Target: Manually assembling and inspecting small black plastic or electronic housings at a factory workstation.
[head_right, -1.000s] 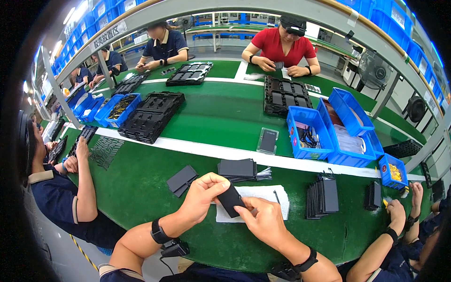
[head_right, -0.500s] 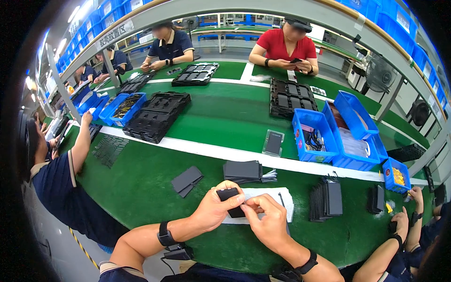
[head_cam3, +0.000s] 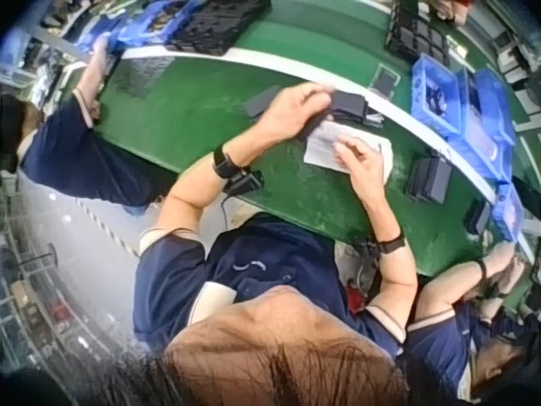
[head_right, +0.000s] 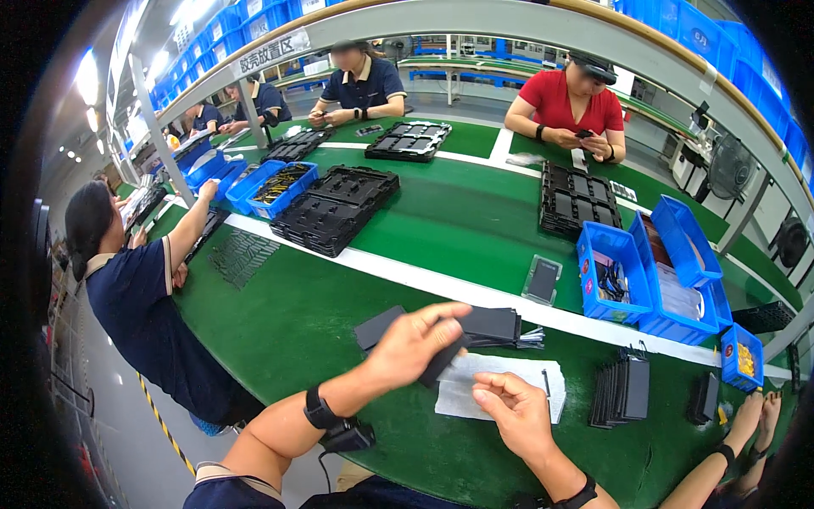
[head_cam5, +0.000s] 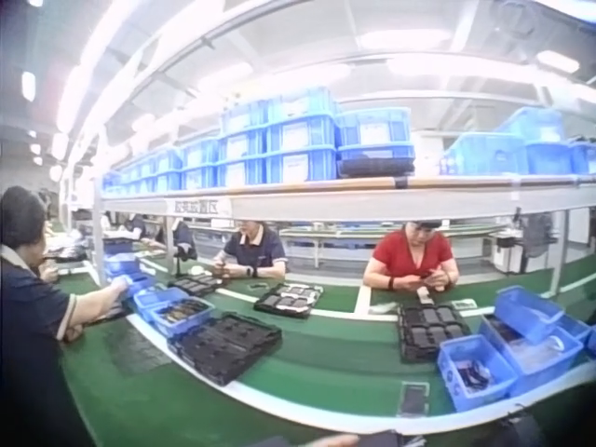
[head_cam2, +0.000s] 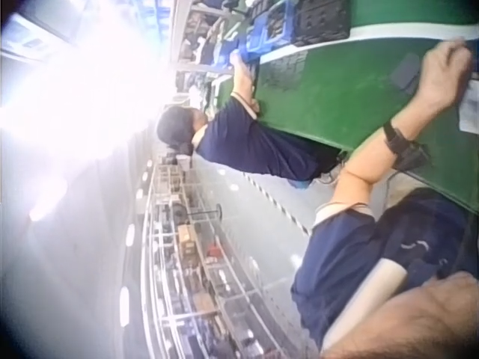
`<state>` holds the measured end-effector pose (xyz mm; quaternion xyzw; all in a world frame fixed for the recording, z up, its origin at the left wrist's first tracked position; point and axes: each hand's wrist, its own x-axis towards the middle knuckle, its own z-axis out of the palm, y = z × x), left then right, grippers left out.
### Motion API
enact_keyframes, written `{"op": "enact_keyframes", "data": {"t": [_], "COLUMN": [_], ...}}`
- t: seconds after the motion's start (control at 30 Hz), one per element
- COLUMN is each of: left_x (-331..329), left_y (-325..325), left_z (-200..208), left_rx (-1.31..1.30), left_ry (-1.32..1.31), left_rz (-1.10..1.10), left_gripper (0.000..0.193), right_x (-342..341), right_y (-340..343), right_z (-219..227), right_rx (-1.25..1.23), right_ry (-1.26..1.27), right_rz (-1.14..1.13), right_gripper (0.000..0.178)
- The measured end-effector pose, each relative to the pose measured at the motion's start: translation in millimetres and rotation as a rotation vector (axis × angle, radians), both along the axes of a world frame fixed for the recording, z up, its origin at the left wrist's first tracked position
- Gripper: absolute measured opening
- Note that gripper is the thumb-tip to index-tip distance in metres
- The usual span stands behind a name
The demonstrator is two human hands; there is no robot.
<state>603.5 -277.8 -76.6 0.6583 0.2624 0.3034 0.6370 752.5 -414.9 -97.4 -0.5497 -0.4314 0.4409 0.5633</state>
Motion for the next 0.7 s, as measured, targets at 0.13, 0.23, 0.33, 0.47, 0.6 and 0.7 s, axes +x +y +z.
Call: {"op": "enact_keyframes", "data": {"t": [0.13,0.23,0.33,0.47,0.6,0.7], "left_x": [-31.4,-40.9,-43.8,-47.8,-42.4,-35.4], "left_y": [51.1,63.7,68.1,61.9,46.7,38.7], "left_z": [-0.4,-6.6,-14.1,-17.9,-12.6,-10.8], "left_rx": [0.599,0.618,0.633,0.796,0.823,0.808], "left_ry": [0.479,0.657,0.806,0.707,0.84,0.912], "left_rz": [0.345,0.357,0.346,0.312,0.174,0.169], "left_gripper": [0.038,0.036,0.033,0.037,0.049,0.055], "right_x": [-1.5,-0.8,-1.1,-2.3,-1.0,0.1], "right_y": [-0.1,-1.0,-0.4,2.0,0.1,-1.3], "right_z": [0.8,-1.7,0.1,-2.1,-2.7,-2.8], "right_rx": [0.007,0.05,0.053,0.07,0.096,0.06], "right_ry": [-0.065,-0.146,-0.173,-0.158,-0.151,-0.131], "right_rz": [-0.035,-0.025,-0.006,-0.003,-0.003,-0.028], "right_gripper": [0.018,0.017,0.017,0.016,0.015,0.013]}}
